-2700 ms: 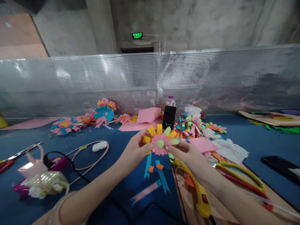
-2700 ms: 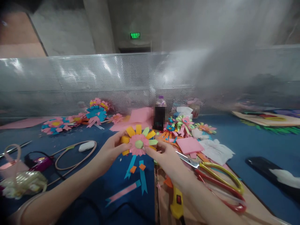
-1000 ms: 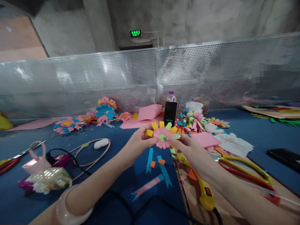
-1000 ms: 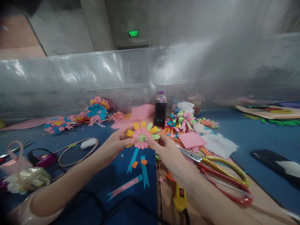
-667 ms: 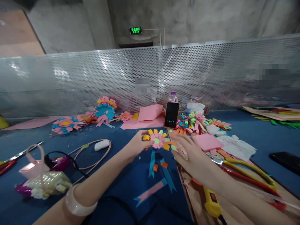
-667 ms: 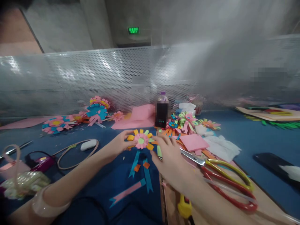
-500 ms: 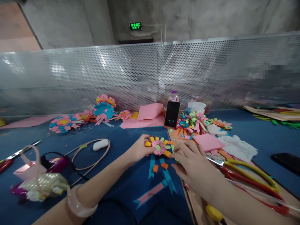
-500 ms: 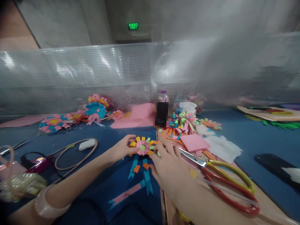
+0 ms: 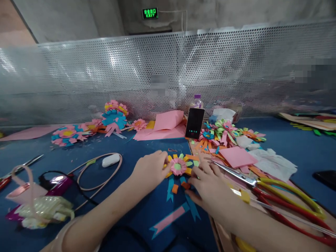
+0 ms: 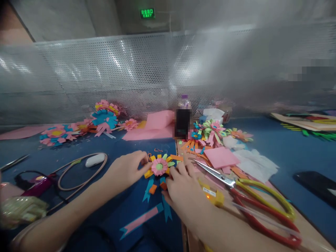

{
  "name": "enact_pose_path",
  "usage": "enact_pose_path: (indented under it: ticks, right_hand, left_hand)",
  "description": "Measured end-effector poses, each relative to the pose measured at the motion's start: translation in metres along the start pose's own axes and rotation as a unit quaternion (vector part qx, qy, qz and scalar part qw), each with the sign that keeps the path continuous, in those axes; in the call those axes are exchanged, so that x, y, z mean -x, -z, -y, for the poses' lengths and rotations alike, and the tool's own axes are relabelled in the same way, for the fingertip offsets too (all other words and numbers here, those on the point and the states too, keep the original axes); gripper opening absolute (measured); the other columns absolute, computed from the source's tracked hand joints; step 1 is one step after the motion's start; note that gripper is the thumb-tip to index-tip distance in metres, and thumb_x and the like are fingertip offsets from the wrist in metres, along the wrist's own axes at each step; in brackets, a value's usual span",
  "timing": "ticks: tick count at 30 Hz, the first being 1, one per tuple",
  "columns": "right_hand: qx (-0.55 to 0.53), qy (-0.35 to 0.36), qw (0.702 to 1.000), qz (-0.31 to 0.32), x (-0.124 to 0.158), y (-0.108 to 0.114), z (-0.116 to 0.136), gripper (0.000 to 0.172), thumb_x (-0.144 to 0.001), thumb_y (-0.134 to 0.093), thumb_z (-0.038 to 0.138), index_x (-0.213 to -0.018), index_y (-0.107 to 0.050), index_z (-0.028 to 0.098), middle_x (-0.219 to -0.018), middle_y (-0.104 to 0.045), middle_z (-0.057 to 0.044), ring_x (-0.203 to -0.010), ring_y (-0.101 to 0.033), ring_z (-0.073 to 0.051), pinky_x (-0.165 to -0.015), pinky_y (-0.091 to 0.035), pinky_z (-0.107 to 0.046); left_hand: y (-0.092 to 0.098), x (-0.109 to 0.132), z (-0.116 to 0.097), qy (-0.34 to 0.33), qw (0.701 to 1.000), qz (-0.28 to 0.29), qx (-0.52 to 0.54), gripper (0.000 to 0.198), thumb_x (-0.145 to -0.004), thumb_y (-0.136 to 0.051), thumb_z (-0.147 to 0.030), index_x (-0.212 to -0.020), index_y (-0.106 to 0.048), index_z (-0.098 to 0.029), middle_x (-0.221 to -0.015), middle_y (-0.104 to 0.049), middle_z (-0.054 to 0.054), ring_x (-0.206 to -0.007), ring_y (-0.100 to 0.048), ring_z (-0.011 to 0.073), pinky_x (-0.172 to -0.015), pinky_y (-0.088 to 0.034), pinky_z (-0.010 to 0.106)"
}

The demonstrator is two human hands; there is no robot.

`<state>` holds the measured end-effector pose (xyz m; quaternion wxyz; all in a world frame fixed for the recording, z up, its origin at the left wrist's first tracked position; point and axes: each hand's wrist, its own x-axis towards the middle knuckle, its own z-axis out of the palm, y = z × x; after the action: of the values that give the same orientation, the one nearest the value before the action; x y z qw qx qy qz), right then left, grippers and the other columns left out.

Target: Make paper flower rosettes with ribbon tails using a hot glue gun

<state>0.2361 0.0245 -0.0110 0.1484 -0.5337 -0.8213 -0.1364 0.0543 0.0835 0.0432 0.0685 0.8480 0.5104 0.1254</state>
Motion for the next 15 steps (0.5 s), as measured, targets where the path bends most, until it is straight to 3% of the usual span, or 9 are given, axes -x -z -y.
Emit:
enact_pose_path:
  ticks: [3, 6, 11, 13, 15]
  right_hand:
    - [-0.001, 0.001, 1.0, 0.002, -0.002, 0.0, -0.001, 0.013, -0.073, -0.07, 0.033, -0.073, -0.068, 0.021, -0.082, -0.063, -0.004, -0.092, -0.052, -0.029, -0.08, -0.038, -0.044]
    - [-0.012, -0.002, 1.0, -0.014, 0.001, 0.007, -0.005, 0.012, -0.075, -0.067, 0.033, -0.073, -0.068, 0.021, -0.082, -0.064, -0.004, -0.093, -0.053, -0.03, -0.079, -0.039, -0.045]
    - [-0.044, -0.046, 0.995, -0.072, 0.04, 0.03, -0.011, 0.018, -0.086, -0.049, 0.029, -0.079, -0.065, 0.024, -0.083, -0.065, -0.005, -0.089, -0.057, -0.025, -0.074, -0.039, -0.036]
    - [-0.025, -0.113, 0.99, -0.084, 0.062, 0.036, -0.01, 0.017, -0.081, -0.055, 0.034, -0.073, -0.064, 0.022, -0.072, -0.062, -0.007, -0.069, -0.057, -0.025, -0.06, -0.034, -0.034]
    - [-0.07, -0.27, 0.954, -0.11, 0.079, 0.037, -0.008, 0.023, -0.071, -0.062, 0.041, -0.056, -0.057, 0.024, -0.053, -0.051, -0.005, -0.05, -0.046, -0.021, -0.052, -0.024, -0.033]
  left_hand:
    - [-0.001, 0.01, -0.007, -0.063, 0.995, 0.044, -0.056, 0.028, -0.079, -0.052, -0.046, -0.068, -0.056, -0.02, -0.069, -0.064, 0.003, -0.063, -0.061, 0.0208, -0.054, -0.034, 0.027]
    - [-0.007, 0.018, -0.013, -0.088, 0.989, 0.068, -0.101, 0.03, -0.075, -0.055, -0.049, -0.073, -0.058, -0.02, -0.074, -0.066, 0.005, -0.066, -0.062, 0.0234, -0.054, -0.038, 0.029]
    - [-0.015, 0.025, -0.022, -0.108, 0.982, 0.106, -0.117, 0.025, -0.079, -0.051, -0.041, -0.083, -0.06, -0.017, -0.085, -0.066, 0.01, -0.073, -0.064, 0.0258, -0.061, -0.047, 0.033]
    - [-0.015, 0.025, -0.023, -0.11, 0.978, 0.124, -0.125, 0.02, -0.081, -0.049, -0.033, -0.082, -0.06, -0.016, -0.086, -0.066, 0.01, -0.073, -0.064, 0.0249, -0.062, -0.048, 0.033]
    - [-0.015, 0.024, -0.023, -0.114, 0.975, 0.136, -0.134, 0.017, -0.081, -0.047, -0.027, -0.082, -0.059, -0.015, -0.087, -0.066, 0.01, -0.073, -0.064, 0.0247, -0.061, -0.049, 0.033]
